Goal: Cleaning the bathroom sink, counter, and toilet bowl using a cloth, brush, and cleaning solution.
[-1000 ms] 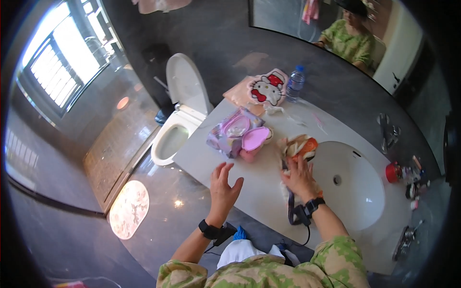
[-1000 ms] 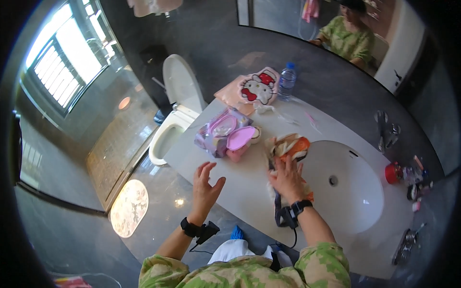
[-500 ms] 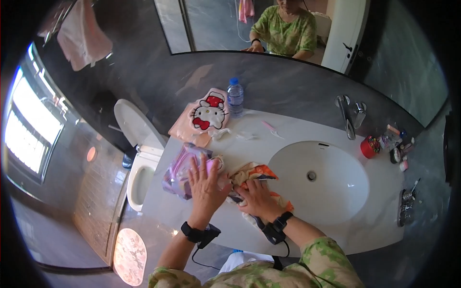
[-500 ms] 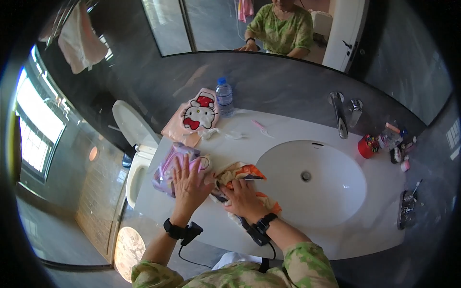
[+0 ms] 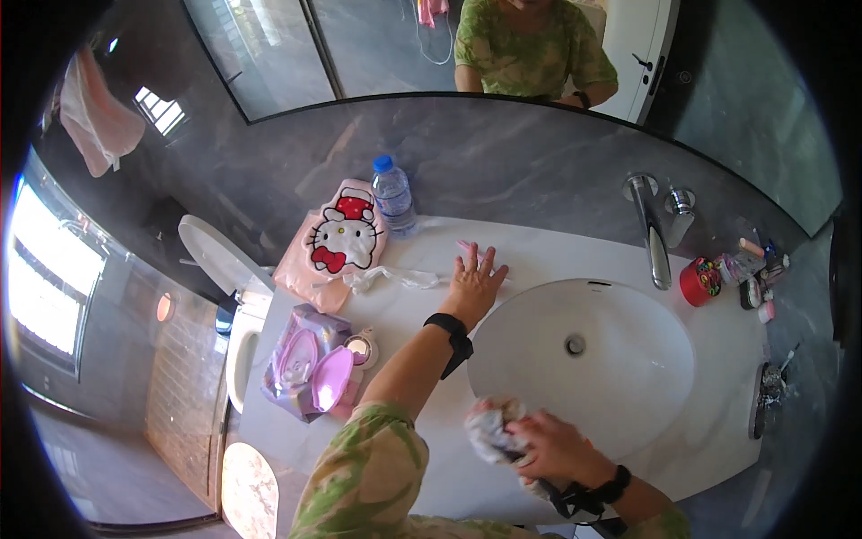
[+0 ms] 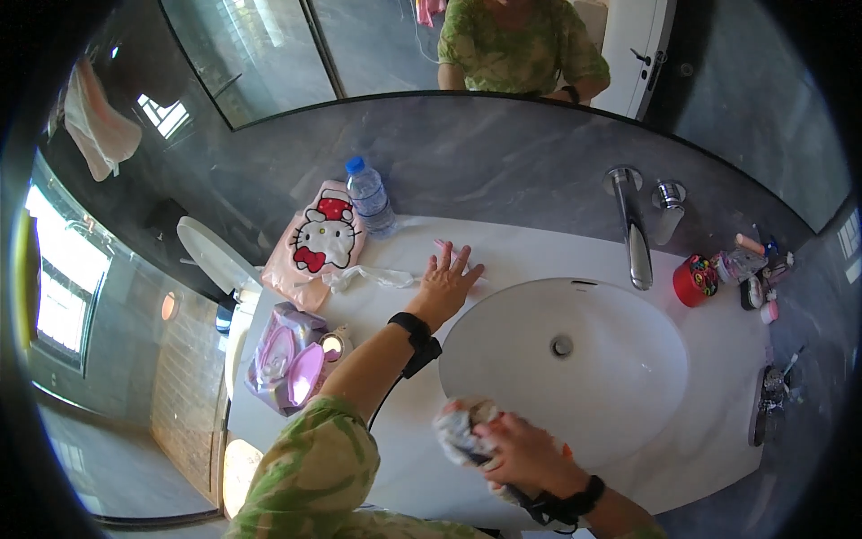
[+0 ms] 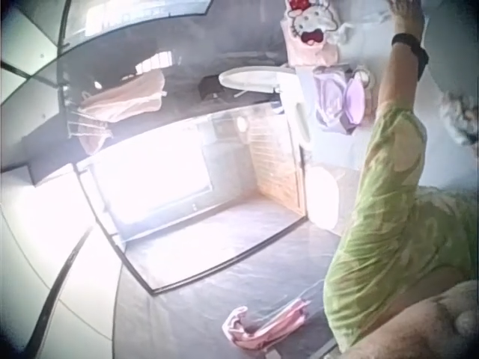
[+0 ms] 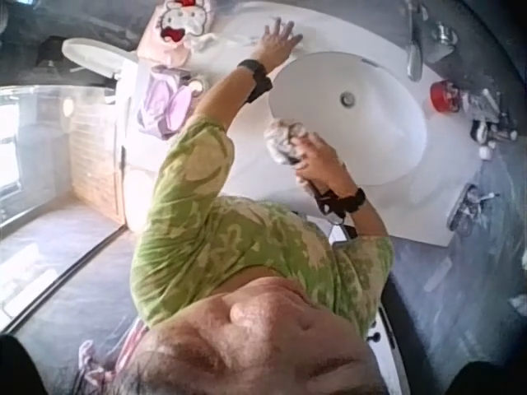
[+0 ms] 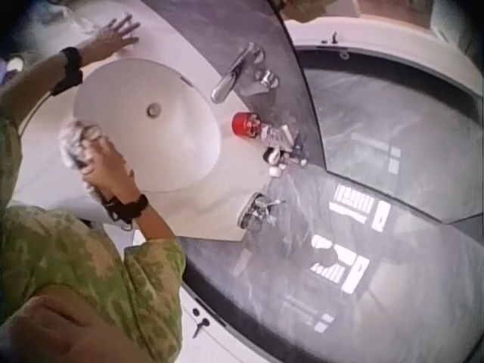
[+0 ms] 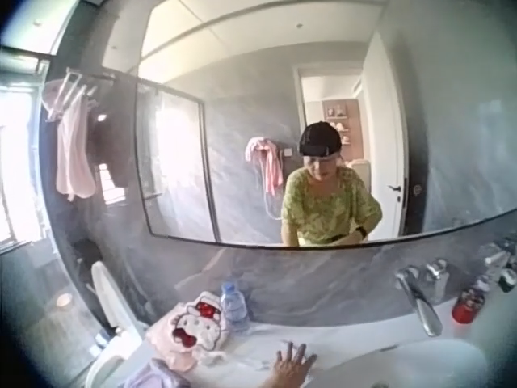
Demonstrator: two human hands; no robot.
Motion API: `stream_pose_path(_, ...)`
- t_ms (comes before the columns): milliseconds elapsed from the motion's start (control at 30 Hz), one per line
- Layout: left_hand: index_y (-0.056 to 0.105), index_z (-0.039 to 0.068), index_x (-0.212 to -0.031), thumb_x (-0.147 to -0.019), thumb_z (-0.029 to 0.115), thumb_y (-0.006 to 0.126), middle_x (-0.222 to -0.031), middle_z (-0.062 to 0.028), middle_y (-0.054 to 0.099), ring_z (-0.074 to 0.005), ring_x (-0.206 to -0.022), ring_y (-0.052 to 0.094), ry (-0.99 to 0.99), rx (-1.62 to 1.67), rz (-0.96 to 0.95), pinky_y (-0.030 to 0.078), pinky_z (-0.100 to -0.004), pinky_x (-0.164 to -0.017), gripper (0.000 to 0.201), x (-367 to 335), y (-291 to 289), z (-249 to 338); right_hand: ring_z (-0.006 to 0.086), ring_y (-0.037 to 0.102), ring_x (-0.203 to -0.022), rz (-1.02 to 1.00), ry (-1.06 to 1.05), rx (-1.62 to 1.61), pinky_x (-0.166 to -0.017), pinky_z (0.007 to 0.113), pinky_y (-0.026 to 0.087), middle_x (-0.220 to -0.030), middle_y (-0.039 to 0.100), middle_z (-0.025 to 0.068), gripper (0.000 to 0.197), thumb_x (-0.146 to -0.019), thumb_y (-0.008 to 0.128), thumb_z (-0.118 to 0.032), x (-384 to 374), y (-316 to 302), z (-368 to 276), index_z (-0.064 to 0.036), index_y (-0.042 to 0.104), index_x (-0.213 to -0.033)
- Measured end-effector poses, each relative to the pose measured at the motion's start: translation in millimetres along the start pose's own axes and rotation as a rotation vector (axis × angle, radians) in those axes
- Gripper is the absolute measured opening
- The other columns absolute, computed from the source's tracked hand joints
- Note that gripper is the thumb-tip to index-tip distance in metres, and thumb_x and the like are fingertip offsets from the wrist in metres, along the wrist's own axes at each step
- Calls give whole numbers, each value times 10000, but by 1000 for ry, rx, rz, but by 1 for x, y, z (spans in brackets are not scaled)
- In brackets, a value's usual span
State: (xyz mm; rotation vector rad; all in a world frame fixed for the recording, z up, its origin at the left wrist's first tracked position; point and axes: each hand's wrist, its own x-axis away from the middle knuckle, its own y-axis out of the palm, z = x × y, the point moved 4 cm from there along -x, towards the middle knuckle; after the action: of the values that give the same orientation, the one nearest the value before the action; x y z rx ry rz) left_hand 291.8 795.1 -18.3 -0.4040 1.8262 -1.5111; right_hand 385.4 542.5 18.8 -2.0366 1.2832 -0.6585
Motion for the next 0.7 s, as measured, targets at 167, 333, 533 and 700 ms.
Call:
stream_pose_path(167, 538, 22, -973, -752, 56, 508, -1038, -135, 508, -324, -1040, 493, -53, 89, -38, 500, -342, -761, 226, 9, 14, 7, 288, 560, -914, 389, 274, -149, -754, 348, 477, -973, 528, 134, 550, -648, 742, -238, -26, -85, 51, -95, 525, -1133)
stream_pose_path(333, 511, 27, -770, -701, 37, 540, -833, -102, 493, -247, -808, 529, -48, 145, 34, 518, -317, -614, 75, 44, -13, 9, 278, 553, -924, 653, 166, 6, -779, 343, 462, -999, 536, 107, 489, -649, 732, -181, -106, -147, 74, -89, 563, -1098)
stream_pose_path(533, 489, 28, -818, -699, 30, 514, -821, -112, 489, -278, -803, 490, -140, 206, -28, 456, -353, -703, 122, 84, -31, 7, 294, 489, -1016, 463, -285, 295, -857, 405, 408, -1034, 534, 88, 376, -675, 651, -144, -234, -91, 84, -142, 616, -1050)
stream_pose_path(700, 485, 17, -835, -701, 9, 491, -847, -137, 484, -300, -818, 481, -216, 310, -129, 450, -363, -692, 135, 99, -43, 1, 276, 447, -1082, 445, -138, 504, -912, 475, 323, -1130, 490, 71, 419, -755, 567, -206, -279, -65, 94, -202, 519, -1171)
